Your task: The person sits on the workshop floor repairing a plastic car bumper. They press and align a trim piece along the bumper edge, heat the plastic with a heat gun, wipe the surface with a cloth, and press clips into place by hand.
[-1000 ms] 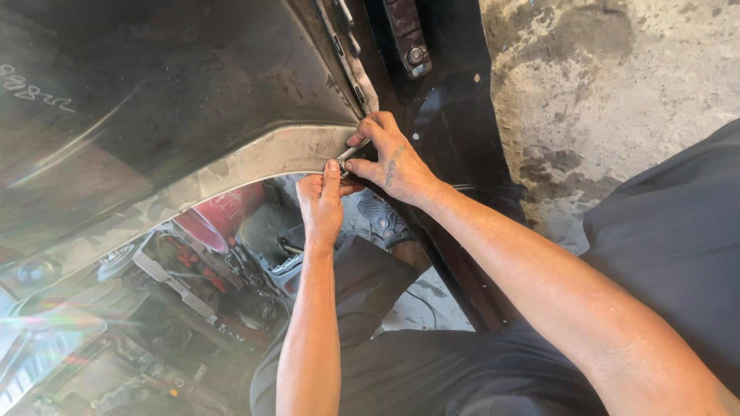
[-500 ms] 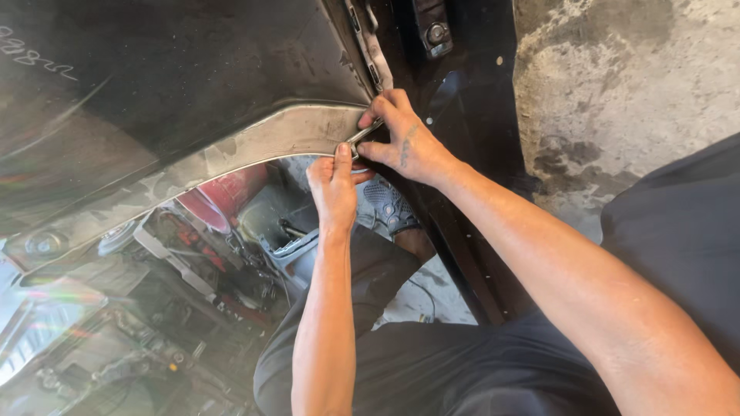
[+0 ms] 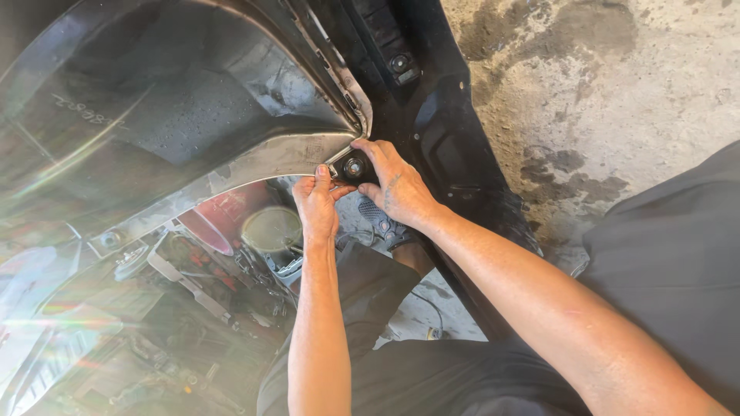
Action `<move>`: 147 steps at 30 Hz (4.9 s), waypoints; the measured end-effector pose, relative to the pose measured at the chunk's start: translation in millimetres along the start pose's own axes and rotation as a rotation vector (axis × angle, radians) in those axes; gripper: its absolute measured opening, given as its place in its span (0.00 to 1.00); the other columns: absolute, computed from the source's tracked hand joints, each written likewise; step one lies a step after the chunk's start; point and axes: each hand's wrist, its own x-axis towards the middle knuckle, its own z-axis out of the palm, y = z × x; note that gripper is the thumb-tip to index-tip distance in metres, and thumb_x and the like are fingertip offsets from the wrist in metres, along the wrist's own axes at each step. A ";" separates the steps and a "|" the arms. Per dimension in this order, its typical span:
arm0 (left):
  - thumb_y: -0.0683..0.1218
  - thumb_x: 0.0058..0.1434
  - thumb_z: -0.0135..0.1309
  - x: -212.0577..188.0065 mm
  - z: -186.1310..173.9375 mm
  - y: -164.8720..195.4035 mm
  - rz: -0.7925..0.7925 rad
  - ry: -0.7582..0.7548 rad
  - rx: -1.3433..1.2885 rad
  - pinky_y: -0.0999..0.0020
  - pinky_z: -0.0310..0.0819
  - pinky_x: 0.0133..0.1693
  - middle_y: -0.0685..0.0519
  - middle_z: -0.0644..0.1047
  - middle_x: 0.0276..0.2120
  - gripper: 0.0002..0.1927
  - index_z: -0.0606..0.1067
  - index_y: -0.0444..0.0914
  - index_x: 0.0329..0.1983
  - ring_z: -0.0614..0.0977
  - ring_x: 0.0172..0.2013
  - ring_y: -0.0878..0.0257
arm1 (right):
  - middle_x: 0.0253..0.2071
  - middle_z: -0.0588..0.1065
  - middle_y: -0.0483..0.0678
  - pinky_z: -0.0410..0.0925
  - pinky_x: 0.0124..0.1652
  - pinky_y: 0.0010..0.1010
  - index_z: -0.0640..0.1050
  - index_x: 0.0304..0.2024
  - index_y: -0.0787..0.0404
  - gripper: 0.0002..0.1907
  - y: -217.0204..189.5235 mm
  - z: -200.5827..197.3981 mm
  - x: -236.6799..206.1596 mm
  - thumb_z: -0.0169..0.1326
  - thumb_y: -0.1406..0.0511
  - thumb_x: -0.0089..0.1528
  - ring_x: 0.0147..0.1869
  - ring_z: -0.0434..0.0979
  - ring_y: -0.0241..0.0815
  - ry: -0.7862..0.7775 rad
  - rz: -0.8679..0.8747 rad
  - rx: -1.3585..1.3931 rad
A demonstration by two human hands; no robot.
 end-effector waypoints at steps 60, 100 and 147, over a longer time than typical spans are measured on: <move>0.51 0.68 0.53 108.2 118.1 3.5 0.029 -0.497 -0.187 0.64 0.82 0.23 0.50 0.81 0.26 0.15 0.77 0.34 0.33 0.84 0.24 0.62 | 0.22 0.73 0.56 0.68 0.35 0.43 0.76 0.24 0.64 0.23 -17.9 -194.9 -60.1 0.56 0.56 0.70 0.26 0.75 0.55 0.483 0.006 -1.415; 0.43 0.66 0.58 97.9 120.2 -43.9 0.184 -0.278 -0.508 0.73 0.67 0.26 0.56 0.79 0.25 0.09 0.82 0.30 0.36 0.73 0.25 0.73 | 0.30 0.76 0.53 0.70 0.36 0.41 0.77 0.30 0.65 0.15 -11.6 -41.9 110.3 0.66 0.60 0.62 0.34 0.78 0.50 -0.041 -0.122 -1.202; 0.41 0.63 0.55 85.1 127.2 -47.3 0.282 0.049 -0.289 0.55 0.72 0.33 0.39 0.76 0.25 0.05 0.77 0.34 0.39 0.80 0.26 0.47 | 0.30 0.76 0.61 0.69 0.37 0.47 0.78 0.32 0.67 0.16 -24.6 -21.4 136.1 0.61 0.60 0.63 0.37 0.78 0.62 -0.244 -0.065 -1.345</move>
